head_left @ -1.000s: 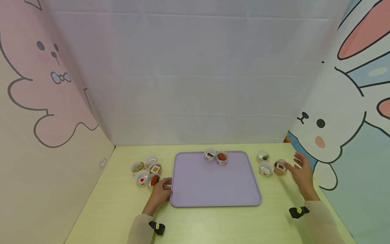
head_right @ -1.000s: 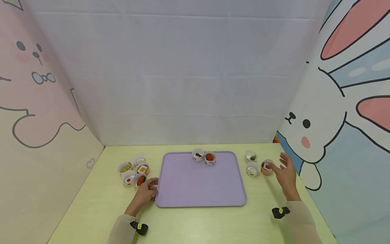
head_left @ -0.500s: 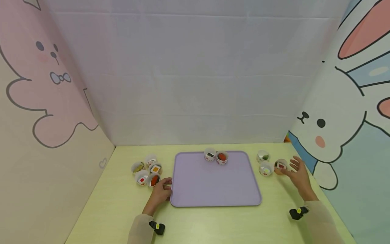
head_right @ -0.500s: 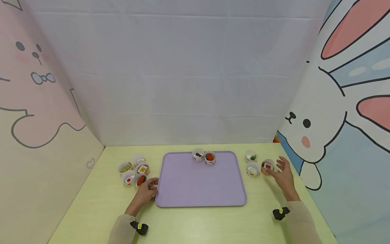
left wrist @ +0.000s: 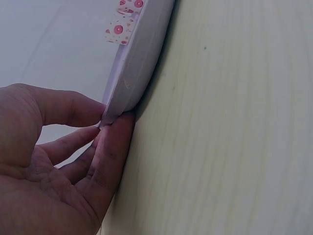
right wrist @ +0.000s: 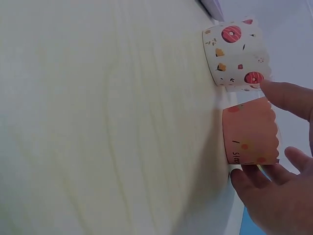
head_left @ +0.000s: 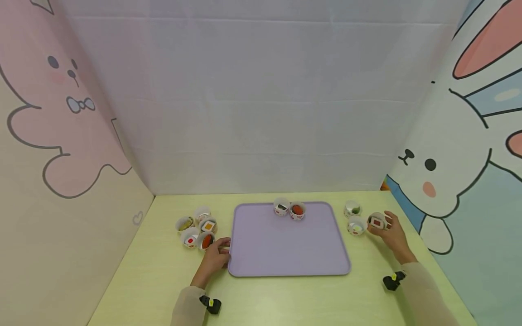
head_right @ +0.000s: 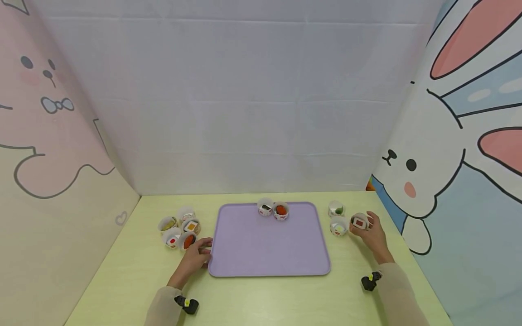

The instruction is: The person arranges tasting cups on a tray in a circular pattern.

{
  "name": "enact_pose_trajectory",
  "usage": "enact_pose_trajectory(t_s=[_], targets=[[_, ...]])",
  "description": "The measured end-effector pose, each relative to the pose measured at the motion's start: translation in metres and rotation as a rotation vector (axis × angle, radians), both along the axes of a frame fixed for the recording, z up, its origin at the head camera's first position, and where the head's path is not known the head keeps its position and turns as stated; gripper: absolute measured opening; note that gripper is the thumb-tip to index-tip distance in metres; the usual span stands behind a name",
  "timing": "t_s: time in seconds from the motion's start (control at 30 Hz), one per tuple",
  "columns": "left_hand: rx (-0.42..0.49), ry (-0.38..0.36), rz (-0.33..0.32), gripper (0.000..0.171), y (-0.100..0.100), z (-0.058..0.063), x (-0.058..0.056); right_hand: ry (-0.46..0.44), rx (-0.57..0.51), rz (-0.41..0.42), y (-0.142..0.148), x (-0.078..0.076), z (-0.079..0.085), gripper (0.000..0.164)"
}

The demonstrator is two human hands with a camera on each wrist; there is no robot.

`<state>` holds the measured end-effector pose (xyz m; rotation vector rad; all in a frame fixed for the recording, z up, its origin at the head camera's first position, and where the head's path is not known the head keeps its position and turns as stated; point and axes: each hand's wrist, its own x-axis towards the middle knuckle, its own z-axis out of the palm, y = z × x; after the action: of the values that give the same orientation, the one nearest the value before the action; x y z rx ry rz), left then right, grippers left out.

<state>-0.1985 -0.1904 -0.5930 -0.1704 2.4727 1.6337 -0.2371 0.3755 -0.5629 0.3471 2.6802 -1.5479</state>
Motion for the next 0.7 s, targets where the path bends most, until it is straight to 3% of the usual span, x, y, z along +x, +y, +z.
enact_pose_trajectory(t_s=[0.37,0.7], targets=[[0.016,0.0,-0.002,0.054,0.0002,0.0006,-0.0001,0.032,0.154,-0.015,-0.0049,-0.0068,-0.005,0.091],[0.017,-0.003,0.001,0.055,-0.0002,-0.0004,-0.0013,0.049,0.201,-0.055,-0.0055,-0.0061,-0.0077,0.08]])
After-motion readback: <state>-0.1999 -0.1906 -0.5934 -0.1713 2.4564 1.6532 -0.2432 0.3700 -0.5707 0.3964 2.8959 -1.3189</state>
